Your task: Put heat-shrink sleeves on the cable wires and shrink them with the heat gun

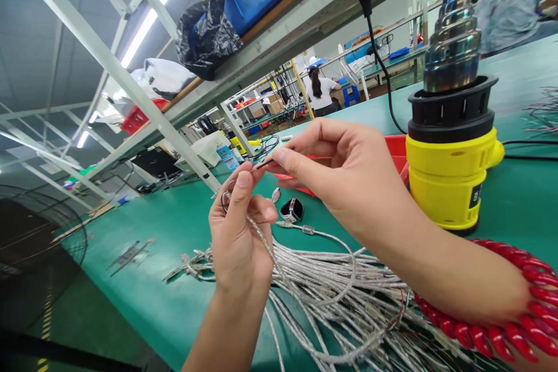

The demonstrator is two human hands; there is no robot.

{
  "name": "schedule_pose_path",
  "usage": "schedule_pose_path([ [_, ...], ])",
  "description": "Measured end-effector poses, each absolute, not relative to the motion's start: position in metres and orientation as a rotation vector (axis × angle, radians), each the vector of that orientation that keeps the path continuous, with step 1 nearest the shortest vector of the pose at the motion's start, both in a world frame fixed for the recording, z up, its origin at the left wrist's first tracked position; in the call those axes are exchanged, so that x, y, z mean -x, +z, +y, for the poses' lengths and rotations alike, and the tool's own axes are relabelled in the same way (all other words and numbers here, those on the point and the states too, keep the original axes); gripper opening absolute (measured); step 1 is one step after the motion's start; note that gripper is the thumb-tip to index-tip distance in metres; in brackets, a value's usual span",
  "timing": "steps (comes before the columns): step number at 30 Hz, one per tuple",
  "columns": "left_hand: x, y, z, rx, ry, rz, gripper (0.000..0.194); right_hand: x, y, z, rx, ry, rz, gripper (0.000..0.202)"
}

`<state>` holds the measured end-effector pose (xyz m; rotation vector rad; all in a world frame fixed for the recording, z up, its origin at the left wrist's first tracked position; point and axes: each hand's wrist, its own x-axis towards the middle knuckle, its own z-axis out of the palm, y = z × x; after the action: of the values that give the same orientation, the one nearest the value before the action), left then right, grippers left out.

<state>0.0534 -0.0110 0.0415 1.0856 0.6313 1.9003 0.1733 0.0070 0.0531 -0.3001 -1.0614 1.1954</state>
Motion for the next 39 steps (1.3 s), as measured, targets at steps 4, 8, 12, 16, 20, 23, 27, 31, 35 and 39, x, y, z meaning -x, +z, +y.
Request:
schedule_pose_path([
  [4,-0.054,0.041,-0.011,-1.107,1.919,0.648,0.006,-0.175,0.053,0.005,0.302,1.164,-1.078,0.020],
  [8,-0.055,0.041,-0.010,-1.127,1.930,0.652,0.005,-0.174,0.053,0.004,0.320,1.129,-1.110,0.014],
  [12,-0.054,0.040,-0.011,-1.116,1.909,0.642,0.004,-0.172,0.052,0.004,0.317,1.092,-1.111,0.013],
  [16,-0.054,0.038,-0.010,-1.086,1.852,0.595,0.006,-0.171,0.049,0.004,0.328,1.085,-1.122,0.011],
  [20,-0.054,0.037,-0.008,-1.128,1.787,0.583,0.005,-0.171,0.045,0.007,0.352,1.057,-1.158,0.008],
  [23,-0.054,0.036,-0.009,-1.183,1.739,0.624,0.017,-0.172,0.045,0.011,0.375,1.020,-1.138,0.009],
  [27,-0.053,0.034,-0.011,-1.260,1.657,0.753,0.050,-0.176,0.047,0.014,0.448,0.992,-1.184,0.016],
  [31,-0.054,0.031,-0.011,-1.332,1.534,0.882,0.061,-0.182,0.052,0.017,0.479,0.985,-1.217,0.023],
  [35,-0.057,0.030,-0.011,-1.376,1.460,0.857,0.066,-0.188,0.054,0.023,0.452,1.008,-1.205,0.025],
  [39,-0.057,0.030,-0.011,-1.374,1.346,0.817,0.070,-0.190,0.055,0.023,0.437,1.101,-1.219,0.026],
])
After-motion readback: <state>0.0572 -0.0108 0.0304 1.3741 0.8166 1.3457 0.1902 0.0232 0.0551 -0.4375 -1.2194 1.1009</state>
